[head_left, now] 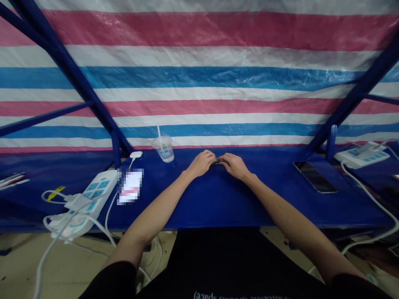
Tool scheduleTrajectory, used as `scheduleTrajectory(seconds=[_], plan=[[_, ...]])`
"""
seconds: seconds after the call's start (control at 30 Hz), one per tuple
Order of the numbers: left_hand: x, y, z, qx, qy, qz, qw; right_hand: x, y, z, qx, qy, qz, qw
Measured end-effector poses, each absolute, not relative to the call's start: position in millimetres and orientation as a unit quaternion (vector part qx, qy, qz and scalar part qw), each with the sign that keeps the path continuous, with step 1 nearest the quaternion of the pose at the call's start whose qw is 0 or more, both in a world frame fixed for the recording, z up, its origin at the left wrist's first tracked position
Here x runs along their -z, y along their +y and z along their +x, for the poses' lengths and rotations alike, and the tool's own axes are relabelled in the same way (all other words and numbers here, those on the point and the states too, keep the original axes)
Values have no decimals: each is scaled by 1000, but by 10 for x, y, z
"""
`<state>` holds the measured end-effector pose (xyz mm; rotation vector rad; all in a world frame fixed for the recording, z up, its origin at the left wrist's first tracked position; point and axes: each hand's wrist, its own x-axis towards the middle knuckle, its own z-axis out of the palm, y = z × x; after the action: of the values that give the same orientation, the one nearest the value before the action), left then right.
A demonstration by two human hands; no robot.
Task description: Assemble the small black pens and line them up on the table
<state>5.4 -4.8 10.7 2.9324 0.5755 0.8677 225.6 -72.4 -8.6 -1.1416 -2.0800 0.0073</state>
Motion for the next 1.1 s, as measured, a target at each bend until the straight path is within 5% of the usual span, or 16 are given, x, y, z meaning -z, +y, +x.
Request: scheduleTrajectory(seconds=[1.1], plan=[[-80, 27, -9, -303, 263, 916, 25, 173, -556, 2451, -19, -757, -489, 433]])
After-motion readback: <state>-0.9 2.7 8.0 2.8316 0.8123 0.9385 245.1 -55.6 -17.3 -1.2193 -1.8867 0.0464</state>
